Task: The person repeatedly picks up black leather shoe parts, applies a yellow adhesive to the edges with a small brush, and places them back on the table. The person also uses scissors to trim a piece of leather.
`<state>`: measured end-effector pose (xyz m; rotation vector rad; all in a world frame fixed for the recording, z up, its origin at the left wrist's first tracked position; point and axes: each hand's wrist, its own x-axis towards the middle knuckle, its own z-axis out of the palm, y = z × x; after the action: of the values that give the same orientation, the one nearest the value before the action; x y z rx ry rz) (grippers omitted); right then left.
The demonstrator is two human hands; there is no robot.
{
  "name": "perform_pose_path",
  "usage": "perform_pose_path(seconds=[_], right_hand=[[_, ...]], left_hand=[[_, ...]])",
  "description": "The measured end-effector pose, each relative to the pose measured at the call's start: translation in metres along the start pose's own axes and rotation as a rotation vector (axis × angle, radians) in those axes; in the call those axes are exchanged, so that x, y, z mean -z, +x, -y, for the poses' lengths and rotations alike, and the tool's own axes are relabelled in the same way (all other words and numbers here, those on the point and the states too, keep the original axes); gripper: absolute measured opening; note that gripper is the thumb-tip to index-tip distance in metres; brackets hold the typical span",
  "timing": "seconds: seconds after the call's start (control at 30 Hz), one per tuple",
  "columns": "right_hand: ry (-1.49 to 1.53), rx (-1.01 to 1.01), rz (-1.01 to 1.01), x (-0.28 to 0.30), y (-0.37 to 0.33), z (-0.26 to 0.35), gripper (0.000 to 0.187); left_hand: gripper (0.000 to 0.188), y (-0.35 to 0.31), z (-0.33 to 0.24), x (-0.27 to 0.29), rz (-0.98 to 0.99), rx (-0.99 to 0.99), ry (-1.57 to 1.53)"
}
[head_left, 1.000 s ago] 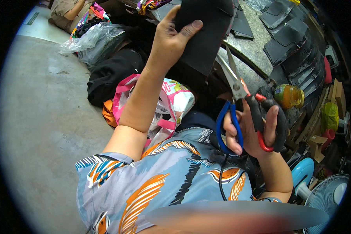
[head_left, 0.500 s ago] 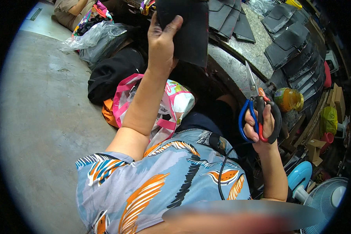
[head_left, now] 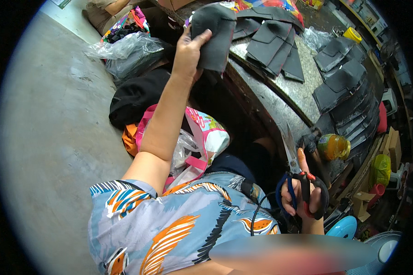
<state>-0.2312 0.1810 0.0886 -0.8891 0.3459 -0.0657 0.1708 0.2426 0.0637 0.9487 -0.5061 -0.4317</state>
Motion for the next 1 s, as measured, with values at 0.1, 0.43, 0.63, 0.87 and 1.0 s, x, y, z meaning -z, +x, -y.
perform_pose_path(seconds=[0.1, 0.43, 0.63, 0.87, 1.0], right_hand=[[-0.088, 0.034, -0.038, -0.001, 0.0, 0.004, 0.112], [0.062, 0.071, -0.032, -0.028, 0.037, 0.01, 0.117], [0.139, 0.077, 0.085, -0.035, 0.038, 0.012, 0.119], [0.24, 0.173, -0.033, -0.027, 0.043, 0.003, 0.101], [0.205, 0.143, -0.183, -0.022, 0.043, 0.003, 0.08]], left_hand=[[0.033, -0.011, -0.001, -0.006, 0.049, 0.073, -0.025], [0.04, -0.085, 0.004, -0.049, 0.254, 0.342, -0.115], [0.037, -0.098, 0.004, -0.051, 0.287, 0.308, -0.084], [0.032, -0.112, 0.011, -0.052, 0.335, 0.141, 0.056], [0.03, -0.113, 0.012, -0.048, 0.356, 0.178, 0.042]])
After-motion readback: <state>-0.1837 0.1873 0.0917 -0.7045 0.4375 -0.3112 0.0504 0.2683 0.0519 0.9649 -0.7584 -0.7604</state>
